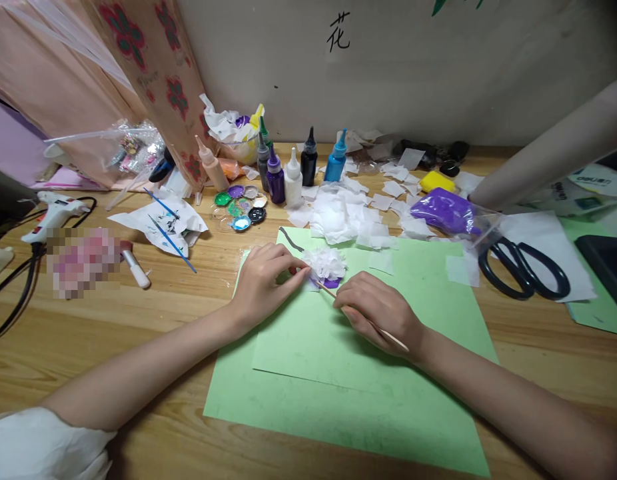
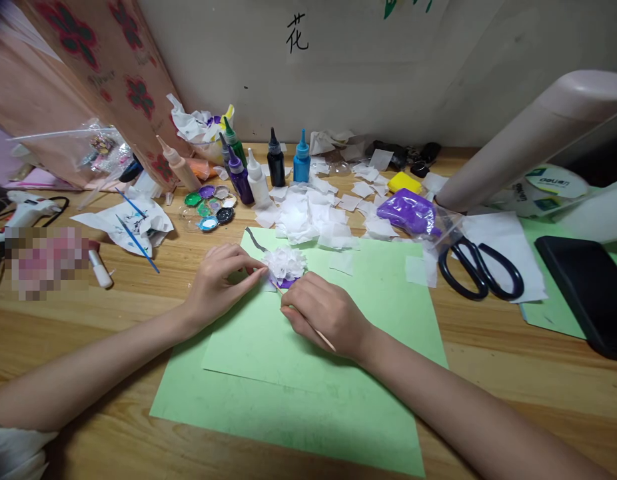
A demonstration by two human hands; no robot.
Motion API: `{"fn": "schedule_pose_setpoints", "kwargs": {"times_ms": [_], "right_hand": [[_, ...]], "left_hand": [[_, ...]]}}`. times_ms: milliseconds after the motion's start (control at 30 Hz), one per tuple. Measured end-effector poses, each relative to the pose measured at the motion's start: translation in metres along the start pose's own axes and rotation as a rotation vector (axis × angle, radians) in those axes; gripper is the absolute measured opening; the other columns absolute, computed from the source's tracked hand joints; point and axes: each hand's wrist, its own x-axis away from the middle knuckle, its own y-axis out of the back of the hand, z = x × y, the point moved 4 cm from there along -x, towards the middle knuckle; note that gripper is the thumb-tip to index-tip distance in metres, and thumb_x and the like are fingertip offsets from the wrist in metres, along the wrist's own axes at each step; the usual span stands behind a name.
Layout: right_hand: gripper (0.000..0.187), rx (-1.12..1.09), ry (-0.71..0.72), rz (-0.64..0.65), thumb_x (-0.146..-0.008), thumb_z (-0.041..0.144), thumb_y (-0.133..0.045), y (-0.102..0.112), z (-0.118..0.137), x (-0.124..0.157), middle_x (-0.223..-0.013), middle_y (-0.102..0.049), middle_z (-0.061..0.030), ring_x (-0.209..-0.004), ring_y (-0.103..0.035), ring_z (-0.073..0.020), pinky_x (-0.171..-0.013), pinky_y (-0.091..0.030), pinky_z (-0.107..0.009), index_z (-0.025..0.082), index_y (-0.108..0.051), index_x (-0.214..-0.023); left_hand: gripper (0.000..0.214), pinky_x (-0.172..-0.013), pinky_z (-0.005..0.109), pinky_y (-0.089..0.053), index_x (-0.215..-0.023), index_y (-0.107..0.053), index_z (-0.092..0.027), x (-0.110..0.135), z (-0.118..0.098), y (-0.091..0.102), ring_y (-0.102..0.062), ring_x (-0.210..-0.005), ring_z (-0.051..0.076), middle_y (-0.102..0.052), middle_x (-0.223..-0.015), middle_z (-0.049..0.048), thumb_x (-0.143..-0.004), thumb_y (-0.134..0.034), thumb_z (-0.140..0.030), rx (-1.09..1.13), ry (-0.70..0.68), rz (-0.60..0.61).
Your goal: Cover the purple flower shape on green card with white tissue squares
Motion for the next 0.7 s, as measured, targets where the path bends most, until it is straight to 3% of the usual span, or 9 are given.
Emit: {"fn": "schedule_pose_setpoints", "kwargs": {"times_ms": [333,500,700], "right_hand": [[0.020,-0.033,-0.093,0.037,-0.098,0.024,-0.038,-0.001,-0.005,-0.002,-0.074,-0.062,-0.0054,-0.070,-0.052,-0.0171,-0.064,-0.044,-0.029,0.018,-0.055,-0.088],[0.026,-0.055,-0.164,0.037,-0.099,0.026,-0.036,-0.004,-0.010,-0.001,-0.070,-0.058,-0.0041,-0.068,-0.049,-0.0164,-0.062,-0.042,-0.028,0.019,-0.051,-0.079],[0.031,-0.002,-0.275,0.035,-0.099,0.025,-0.030,-0.007,-0.013,-0.022,-0.063,-0.049,-0.0011,-0.061,-0.045,-0.0148,-0.058,-0.037,-0.027,0.020,-0.042,-0.071]], "left_hand": [[0.013,-0.068,0.029,-0.036,-0.084,-0.068,-0.021,0.000,0.000,0.000,-0.055,-0.075,0.015,-0.062,-0.076,0.0010,-0.088,-0.059,-0.030,0.004,0.010,0.012],[0.016,-0.069,0.030,-0.035,-0.084,-0.064,-0.019,-0.001,-0.001,0.002,-0.055,-0.076,0.015,-0.060,-0.077,0.0011,-0.091,-0.053,-0.028,-0.005,0.075,0.020],[0.019,-0.073,0.031,-0.037,-0.085,-0.060,-0.019,-0.002,0.001,0.004,-0.055,-0.080,0.016,-0.061,-0.082,0.0016,-0.094,-0.045,-0.026,0.048,0.147,0.008]]}}
